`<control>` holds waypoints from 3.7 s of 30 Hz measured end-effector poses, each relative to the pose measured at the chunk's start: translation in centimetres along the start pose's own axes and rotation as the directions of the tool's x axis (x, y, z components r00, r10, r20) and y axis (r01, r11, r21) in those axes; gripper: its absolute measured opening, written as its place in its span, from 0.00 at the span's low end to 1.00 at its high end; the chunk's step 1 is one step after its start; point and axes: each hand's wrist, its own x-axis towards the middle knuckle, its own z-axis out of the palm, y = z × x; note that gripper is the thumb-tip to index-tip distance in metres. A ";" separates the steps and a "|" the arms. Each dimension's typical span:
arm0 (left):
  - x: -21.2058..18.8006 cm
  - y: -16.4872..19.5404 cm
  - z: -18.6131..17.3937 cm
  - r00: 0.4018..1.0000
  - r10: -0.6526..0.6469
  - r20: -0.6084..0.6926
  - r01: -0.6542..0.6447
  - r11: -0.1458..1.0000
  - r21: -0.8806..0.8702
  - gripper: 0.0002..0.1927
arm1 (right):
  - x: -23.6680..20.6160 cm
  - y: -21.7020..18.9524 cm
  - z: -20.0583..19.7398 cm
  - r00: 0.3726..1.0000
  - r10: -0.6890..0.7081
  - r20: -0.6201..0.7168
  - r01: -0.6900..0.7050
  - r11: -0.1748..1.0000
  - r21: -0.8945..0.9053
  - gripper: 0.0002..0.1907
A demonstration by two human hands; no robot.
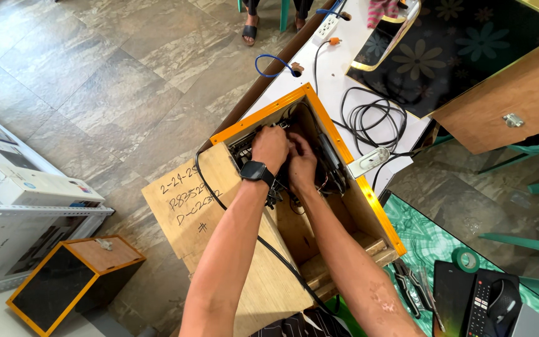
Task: The person works inside an open wooden electronics enclosure, twisting and connecting wires to components and routing a black cable through the box. They then lift and reposition the enclosure and arrange the cable on the work counter.
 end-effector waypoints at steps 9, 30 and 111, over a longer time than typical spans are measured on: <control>0.6 0.9 -1.0 0.996 -0.082 0.037 0.082 0.997 0.017 0.09 | -0.7 -1.0 -0.2 0.990 -0.133 0.043 0.140 0.924 -0.356 0.13; -1.0 3.0 -4.0 0.996 -0.032 -0.082 0.026 0.997 -0.079 0.07 | 0.5 -1.2 -0.2 0.961 -0.265 0.080 0.266 0.805 -0.531 0.16; -9.9 2.0 -13.6 0.971 0.166 0.171 -0.026 0.786 -0.618 0.14 | -10.6 -20.2 -4.1 0.744 -0.346 0.571 0.656 0.539 -0.528 0.19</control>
